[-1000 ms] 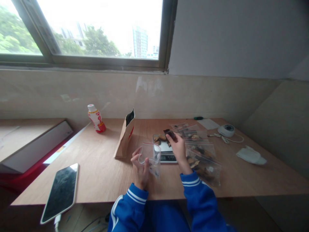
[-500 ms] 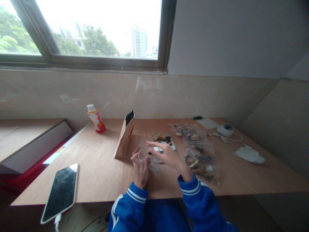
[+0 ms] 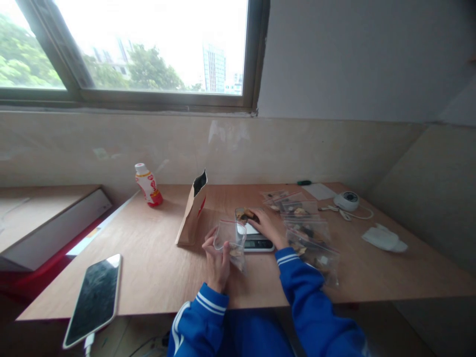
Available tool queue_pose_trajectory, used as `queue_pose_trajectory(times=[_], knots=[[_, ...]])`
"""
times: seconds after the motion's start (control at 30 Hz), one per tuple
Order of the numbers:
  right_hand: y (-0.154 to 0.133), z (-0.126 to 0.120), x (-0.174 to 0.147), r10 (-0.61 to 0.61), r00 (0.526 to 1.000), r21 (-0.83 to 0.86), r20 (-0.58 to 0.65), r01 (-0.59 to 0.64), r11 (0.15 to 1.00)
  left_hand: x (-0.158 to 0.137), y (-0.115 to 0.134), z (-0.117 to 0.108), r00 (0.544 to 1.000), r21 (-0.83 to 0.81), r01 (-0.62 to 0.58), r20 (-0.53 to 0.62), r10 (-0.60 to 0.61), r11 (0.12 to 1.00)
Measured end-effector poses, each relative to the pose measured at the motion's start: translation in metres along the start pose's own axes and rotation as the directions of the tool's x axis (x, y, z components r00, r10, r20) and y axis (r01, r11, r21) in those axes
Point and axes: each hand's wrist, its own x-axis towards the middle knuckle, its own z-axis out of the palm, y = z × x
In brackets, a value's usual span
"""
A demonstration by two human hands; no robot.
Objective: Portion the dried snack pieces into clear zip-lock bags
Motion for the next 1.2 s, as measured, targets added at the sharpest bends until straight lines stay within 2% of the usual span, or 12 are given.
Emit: queue_pose_trajectory(times=[0.3, 0.53, 0.63, 0.73, 0.8, 0.87, 0.97, 1.07, 1.2], knots=[[-0.008, -0.01, -0.001, 0.093, 0.989, 0.119, -0.115, -0.08, 0.99, -0.001, -0.002, 0.0, 1.0, -0.015, 0.015, 0.007, -0.015, 1.0], [-0.019, -0.013, 0.007, 0.174, 0.963, 0.308, -0.204, -0.106, 0.945, -0.001, -0.003, 0.0, 1.0, -0.001, -0.004, 0.025, 0.005, 1.0], [-0.029, -0.014, 0.013, 0.195, 0.952, 0.393, -0.235, -0.09, 0.915, -0.002, -0.004, -0.001, 0.999, 0.016, 0.0, 0.041, 0.0, 1.0], [-0.053, -0.018, 0.015, 0.209, 0.948, 0.51, -0.241, -0.059, 0.858, -0.002, -0.004, -0.001, 0.997, 0.033, 0.031, 0.07, -0.033, 0.999], [-0.076, -0.025, 0.013, 0.19, 0.963, 0.599, -0.19, -0.039, 0.8, -0.002, -0.004, -0.001, 0.996, 0.037, 0.051, 0.071, -0.054, 0.998], [-0.1, -0.034, 0.009, 0.116, 0.991, 0.612, -0.068, -0.051, 0.79, -0.003, -0.005, 0.0, 0.997, 0.029, 0.06, 0.053, -0.062, 0.998], [-0.129, -0.045, 0.001, -0.015, 0.99, 0.43, 0.138, -0.047, 0.902, -0.003, -0.005, 0.001, 0.996, 0.018, 0.08, 0.033, -0.081, 0.997], [-0.141, -0.049, -0.005, -0.088, 0.968, 0.252, 0.236, 0.026, 0.967, -0.003, -0.004, 0.001, 0.997, 0.009, 0.071, 0.024, -0.071, 0.997], [-0.145, -0.04, -0.009, -0.131, 0.942, 0.291, 0.31, 0.037, 0.956, -0.001, 0.0, 0.0, 0.999, 0.005, 0.035, 0.037, -0.035, 0.999]])
